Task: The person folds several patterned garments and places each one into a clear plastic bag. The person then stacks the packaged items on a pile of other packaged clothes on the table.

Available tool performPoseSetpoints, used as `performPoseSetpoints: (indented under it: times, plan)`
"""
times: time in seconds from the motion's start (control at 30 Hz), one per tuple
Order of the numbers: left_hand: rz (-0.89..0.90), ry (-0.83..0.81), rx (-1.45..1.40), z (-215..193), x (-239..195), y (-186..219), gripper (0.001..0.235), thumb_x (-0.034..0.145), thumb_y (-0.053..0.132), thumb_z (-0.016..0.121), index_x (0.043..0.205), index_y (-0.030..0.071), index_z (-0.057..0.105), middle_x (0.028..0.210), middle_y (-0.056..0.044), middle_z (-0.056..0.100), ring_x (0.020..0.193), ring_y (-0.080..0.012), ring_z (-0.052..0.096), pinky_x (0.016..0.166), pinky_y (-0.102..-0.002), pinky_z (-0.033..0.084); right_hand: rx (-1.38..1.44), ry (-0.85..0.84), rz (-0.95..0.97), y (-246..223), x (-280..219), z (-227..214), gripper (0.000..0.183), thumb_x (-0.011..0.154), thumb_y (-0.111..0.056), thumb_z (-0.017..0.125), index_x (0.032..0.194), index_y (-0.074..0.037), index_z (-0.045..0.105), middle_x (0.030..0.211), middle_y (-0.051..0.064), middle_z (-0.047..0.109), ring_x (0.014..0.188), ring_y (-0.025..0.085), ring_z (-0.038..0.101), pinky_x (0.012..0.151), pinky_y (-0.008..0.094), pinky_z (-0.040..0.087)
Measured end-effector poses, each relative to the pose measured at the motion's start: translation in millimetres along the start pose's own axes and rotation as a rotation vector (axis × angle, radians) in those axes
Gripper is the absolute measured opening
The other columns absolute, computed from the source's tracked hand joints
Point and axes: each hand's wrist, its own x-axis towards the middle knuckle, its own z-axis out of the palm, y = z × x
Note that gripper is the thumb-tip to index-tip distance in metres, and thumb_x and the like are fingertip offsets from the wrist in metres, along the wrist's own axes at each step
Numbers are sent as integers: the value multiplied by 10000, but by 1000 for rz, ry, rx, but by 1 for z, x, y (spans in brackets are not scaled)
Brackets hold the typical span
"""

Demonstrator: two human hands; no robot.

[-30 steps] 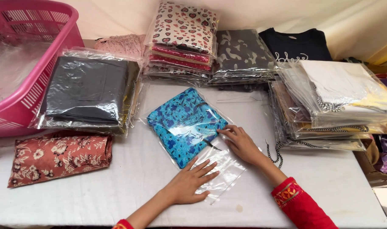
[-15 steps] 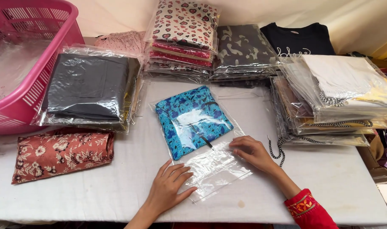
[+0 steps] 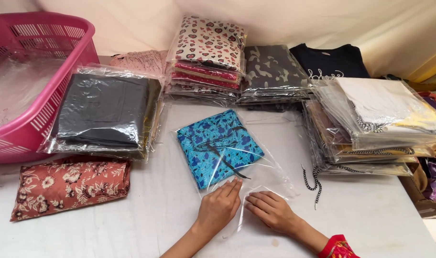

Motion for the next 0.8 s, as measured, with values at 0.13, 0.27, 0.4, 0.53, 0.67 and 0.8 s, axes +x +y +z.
performPoseSetpoints:
  times: [0.13,0.27,0.4,0.53,0.67,0.8]
  plan:
    - [58,119,92,1,-1,2,391,917,126,690,1288,2,691,1224,-137,737,1071,-254,746,819,-325,613,-270,154,-286,-6,-11,5,220,966,-122,653,1168,-48,695,1173,84,712,1044,197,679,871,333,551]
    - [81,90,110,1,2,7,404,919,129,678,1299,-8,677,1236,-151,731,1074,-264,739,842,-358,610,-183,2,-291,-24,17,-5,187,984,-165,626,1122,-50,677,1173,91,682,1066,226,708,936,388,582]
    - [92,110,126,5,-2,7,424,916,136,677,1315,-8,672,1259,-164,725,1087,-277,731,846,-362,604,-16,-62,220,-15,-7,14,292,835,-212,698,1044,-8,679,1142,189,690,976,320,695,852,423,565]
    - [55,46,100,26,-16,2,375,945,150,684,1291,6,680,1280,-160,715,1132,-279,714,888,-388,589,-11,22,206,-25,-28,-2,186,902,-158,749,1071,-86,718,1113,70,713,927,213,668,830,377,540]
    - [181,-208,453,64,-39,-10,497,809,45,667,1297,-47,644,1374,-229,639,1226,-340,661,959,-392,574,-120,81,113,-21,12,-33,289,815,-146,722,1093,-68,717,1117,97,707,1030,268,670,922,421,513]
    - [218,-232,426,60,-44,-14,524,800,10,648,1317,-75,626,1400,-261,602,1248,-378,633,961,-414,563,-180,30,69,-12,13,-29,203,830,-160,720,1012,-75,691,1037,54,692,1081,269,687,985,450,511]
